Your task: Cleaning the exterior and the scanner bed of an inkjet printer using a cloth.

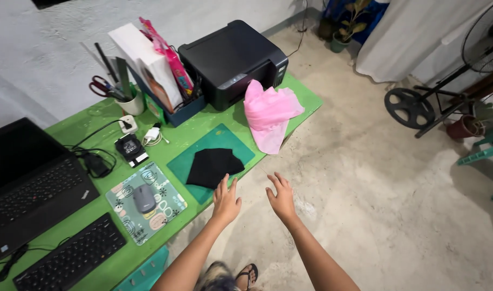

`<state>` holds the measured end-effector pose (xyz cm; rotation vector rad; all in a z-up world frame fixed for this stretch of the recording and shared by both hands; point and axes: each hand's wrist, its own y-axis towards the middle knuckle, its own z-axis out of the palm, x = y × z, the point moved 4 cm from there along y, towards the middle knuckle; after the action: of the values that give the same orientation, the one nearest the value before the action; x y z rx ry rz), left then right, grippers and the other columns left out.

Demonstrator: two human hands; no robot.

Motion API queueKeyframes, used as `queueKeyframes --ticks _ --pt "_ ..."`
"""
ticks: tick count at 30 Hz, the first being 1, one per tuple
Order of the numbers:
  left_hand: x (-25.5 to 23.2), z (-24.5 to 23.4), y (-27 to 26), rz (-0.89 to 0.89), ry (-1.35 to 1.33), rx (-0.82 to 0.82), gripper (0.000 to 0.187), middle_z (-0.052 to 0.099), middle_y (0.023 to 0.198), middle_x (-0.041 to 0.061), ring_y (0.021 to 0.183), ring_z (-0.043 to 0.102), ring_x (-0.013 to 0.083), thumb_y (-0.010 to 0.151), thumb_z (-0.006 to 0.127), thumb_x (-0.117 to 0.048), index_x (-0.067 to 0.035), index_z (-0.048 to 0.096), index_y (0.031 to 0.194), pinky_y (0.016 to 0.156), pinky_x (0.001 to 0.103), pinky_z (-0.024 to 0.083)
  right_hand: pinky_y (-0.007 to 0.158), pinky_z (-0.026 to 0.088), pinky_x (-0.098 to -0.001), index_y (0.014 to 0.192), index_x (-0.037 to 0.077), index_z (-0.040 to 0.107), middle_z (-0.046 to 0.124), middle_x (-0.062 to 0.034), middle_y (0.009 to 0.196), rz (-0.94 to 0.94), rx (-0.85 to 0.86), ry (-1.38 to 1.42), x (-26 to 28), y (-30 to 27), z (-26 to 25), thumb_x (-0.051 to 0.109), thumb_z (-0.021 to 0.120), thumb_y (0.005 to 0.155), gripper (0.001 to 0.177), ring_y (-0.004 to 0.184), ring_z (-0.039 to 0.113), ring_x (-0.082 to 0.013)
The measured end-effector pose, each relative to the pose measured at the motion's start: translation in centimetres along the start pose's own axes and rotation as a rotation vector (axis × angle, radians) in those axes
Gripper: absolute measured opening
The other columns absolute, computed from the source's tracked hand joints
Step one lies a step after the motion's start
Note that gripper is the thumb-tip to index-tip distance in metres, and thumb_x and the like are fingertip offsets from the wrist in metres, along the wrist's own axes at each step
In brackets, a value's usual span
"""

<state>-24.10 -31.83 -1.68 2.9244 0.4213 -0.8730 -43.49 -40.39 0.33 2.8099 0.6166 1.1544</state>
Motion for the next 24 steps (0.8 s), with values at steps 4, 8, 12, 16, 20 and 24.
queueKeyframes --ticks 4,8,12,16,20,24 --pt "-0.3 1.7 2.0 -0.011 0.007 0.037 0.076 0.018 0.162 0.016 0.147 0.023 0.0387 0.085 0.074 -0.019 -0.009 0.038 0.151 0.116 0.056 0.024 0.112 0.035 -0.0489 0.131 0.015 0.066 0.054 -0.0123 0.148 -0.006 0.000 0.018 -2.3 1.5 0.9 0.016 0.072 0.085 0.046 0.136 0.046 -0.0351" --pt "1.1 3.5 4.2 -0.077 0.021 0.046 0.077 0.018 0.163 0.016 0.147 0.024 0.0386 0.085 0.075 -0.020 -0.010 0.038 0.152 0.116 0.056 0.025 0.109 0.039 -0.0482 0.130 0.015 0.066 0.057 -0.0127 0.145 -0.045 0.046 0.048 -3.0 3.5 2.3 0.016 0.073 0.084 0.047 0.132 0.049 -0.0351" --pt "3.7 4.0 6.9 -0.207 0.060 -0.034 0.082 0.020 0.162 0.015 0.146 0.024 0.0377 0.080 0.079 -0.021 -0.013 0.039 0.151 0.116 0.055 0.026 0.107 0.048 -0.0429 0.128 0.014 0.067 0.070 -0.0099 0.130 -0.123 0.150 0.117 -3.3 6.6 5.3 0.015 0.071 0.085 0.043 0.124 0.060 -0.0328" --pt "7.0 2.9 7.2 -0.350 0.167 -0.045 0.086 0.029 0.155 0.010 0.143 0.030 0.0352 0.075 0.083 -0.024 -0.015 0.040 0.149 0.116 0.052 0.029 0.104 0.047 -0.0441 0.128 0.011 0.068 0.070 -0.0132 0.128 -0.183 0.285 0.096 -1.8 9.6 8.4 0.014 0.072 0.085 0.043 0.122 0.059 -0.0367" --pt "11.4 4.2 7.2 -0.368 0.164 -0.057 0.062 0.048 0.132 0.008 0.125 0.047 0.0319 0.076 0.083 -0.022 -0.013 0.054 0.130 0.103 0.048 0.042 0.107 0.046 -0.0432 0.132 0.008 0.063 0.065 -0.0164 0.134 -0.137 0.474 0.175 -2.5 12.1 13.4 0.014 0.073 0.083 0.051 0.125 0.057 -0.0373" --pt "12.7 4.3 8.4 -0.238 0.282 -0.001 0.028 0.054 0.115 0.008 0.113 0.053 0.0319 0.082 0.075 -0.018 -0.012 0.061 0.106 0.091 0.049 0.047 0.107 0.043 -0.0447 0.142 0.007 0.052 0.059 -0.0191 0.140 -0.118 0.533 0.181 -4.1 14.6 18.5 0.017 0.079 0.075 0.073 0.126 0.052 -0.0409"
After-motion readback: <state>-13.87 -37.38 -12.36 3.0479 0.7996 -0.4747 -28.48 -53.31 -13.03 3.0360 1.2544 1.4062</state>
